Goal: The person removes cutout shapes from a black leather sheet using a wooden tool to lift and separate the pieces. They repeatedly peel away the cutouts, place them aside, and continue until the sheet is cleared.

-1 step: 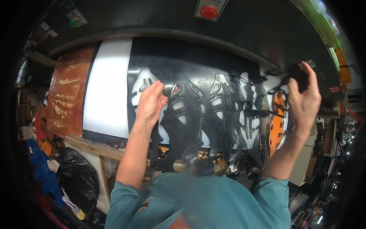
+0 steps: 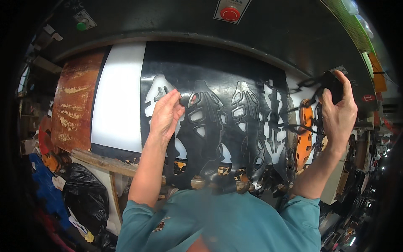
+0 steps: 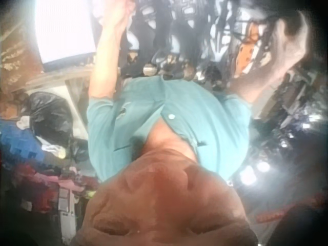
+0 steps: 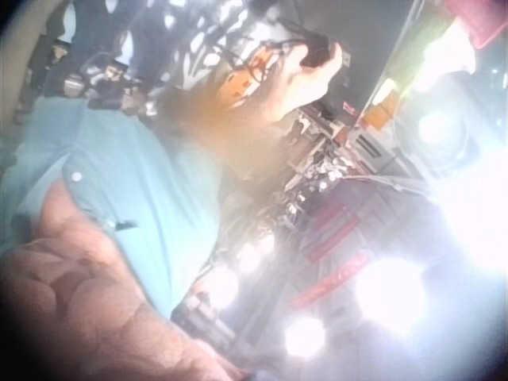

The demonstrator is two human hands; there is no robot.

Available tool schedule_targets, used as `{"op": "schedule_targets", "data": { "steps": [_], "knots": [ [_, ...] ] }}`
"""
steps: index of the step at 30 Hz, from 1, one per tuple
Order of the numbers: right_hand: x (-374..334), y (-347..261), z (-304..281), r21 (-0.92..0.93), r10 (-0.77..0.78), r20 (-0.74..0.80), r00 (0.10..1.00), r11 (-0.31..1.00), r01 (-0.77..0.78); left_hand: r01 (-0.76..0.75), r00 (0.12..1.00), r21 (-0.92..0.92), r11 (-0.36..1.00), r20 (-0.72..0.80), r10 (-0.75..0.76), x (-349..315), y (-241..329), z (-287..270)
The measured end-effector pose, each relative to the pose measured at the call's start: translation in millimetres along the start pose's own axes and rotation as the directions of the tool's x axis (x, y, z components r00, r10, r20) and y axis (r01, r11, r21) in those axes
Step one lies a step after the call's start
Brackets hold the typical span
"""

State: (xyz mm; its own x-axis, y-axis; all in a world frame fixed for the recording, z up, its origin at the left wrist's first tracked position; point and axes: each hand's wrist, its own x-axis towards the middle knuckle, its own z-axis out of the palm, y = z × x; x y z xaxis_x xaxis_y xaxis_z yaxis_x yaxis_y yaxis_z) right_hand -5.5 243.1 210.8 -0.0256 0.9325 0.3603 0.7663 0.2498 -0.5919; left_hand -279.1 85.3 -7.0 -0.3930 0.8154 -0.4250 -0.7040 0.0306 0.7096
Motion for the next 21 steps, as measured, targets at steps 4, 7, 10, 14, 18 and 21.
{"op": "schedule_targets", "data": {
  "steps": [4,7,10,14,18,21],
  "knots": [
    [-13,13,33,-0.247,-0.294,0.305,0.906,0.894,0.374,-0.007,1.000,-0.009,1.000,0.023,0.007,-1,0,-1],
    [-45,30,124,-0.044,-0.425,0.476,0.770,0.863,0.503,-0.025,0.999,-0.033,0.999,0.045,0.027,1,-4,3],
    [-71,25,186,0.180,-0.372,0.476,0.797,0.928,0.325,-0.047,0.995,-0.085,0.995,0.087,0.054,2,-9,4],
    [-96,-7,213,0.243,-0.258,0.502,0.826,0.958,0.152,-0.065,0.989,-0.226,0.972,0.114,0.093,3,-17,-3],
    [-103,-18,210,0.200,-0.262,0.501,0.825,0.962,0.184,0.006,0.970,-0.386,0.923,0.228,0.089,11,-19,-9],
    [-104,-11,213,0.230,-0.192,0.535,0.823,0.970,0.077,0.031,0.983,-0.349,0.937,0.180,0.035,13,-19,-6]
  ]
}}
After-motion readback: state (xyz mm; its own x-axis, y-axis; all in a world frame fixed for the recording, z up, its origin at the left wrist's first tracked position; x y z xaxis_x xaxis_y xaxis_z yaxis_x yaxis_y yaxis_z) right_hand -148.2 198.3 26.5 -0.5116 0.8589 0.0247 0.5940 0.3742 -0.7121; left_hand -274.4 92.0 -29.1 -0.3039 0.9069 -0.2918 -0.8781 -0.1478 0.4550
